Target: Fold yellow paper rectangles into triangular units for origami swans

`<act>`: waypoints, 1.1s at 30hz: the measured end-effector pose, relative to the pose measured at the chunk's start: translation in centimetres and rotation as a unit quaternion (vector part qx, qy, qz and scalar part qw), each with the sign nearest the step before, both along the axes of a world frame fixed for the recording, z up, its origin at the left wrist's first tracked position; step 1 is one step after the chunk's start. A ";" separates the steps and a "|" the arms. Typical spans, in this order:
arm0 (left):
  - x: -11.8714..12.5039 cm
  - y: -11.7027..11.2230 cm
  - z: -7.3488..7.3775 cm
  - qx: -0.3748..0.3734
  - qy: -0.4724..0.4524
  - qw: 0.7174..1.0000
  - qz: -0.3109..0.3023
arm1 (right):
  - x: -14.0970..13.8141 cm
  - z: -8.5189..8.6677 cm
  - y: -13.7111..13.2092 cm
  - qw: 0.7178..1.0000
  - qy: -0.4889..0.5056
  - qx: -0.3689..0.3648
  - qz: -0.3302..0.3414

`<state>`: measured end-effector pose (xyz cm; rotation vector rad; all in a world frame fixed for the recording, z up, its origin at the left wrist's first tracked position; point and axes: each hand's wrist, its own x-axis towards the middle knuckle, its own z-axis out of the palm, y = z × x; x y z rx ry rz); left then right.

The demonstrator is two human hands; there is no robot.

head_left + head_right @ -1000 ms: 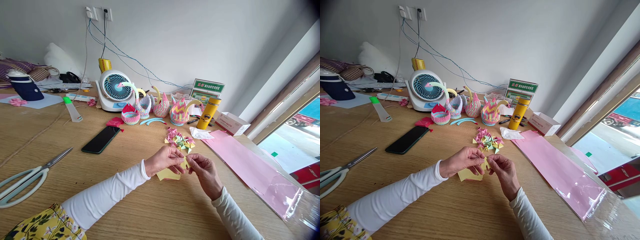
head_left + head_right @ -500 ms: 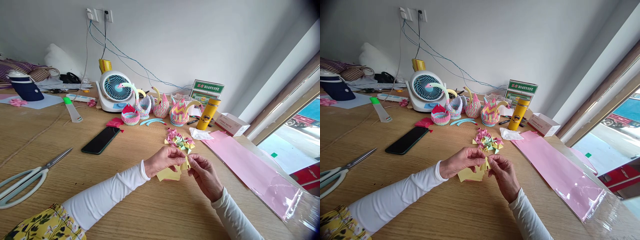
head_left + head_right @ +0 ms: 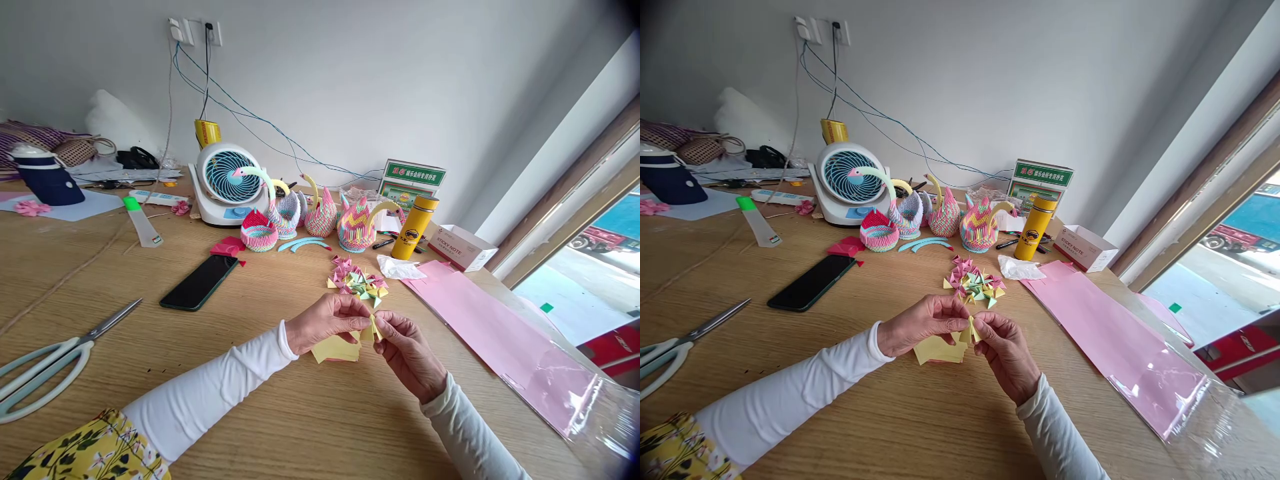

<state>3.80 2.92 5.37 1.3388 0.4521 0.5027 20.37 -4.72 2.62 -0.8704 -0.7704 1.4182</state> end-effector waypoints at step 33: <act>1.2 -1.9 -0.3 -0.015 -0.108 0.980 0.164 | -2.2 -0.4 -0.3 0.984 -0.109 0.112 -0.089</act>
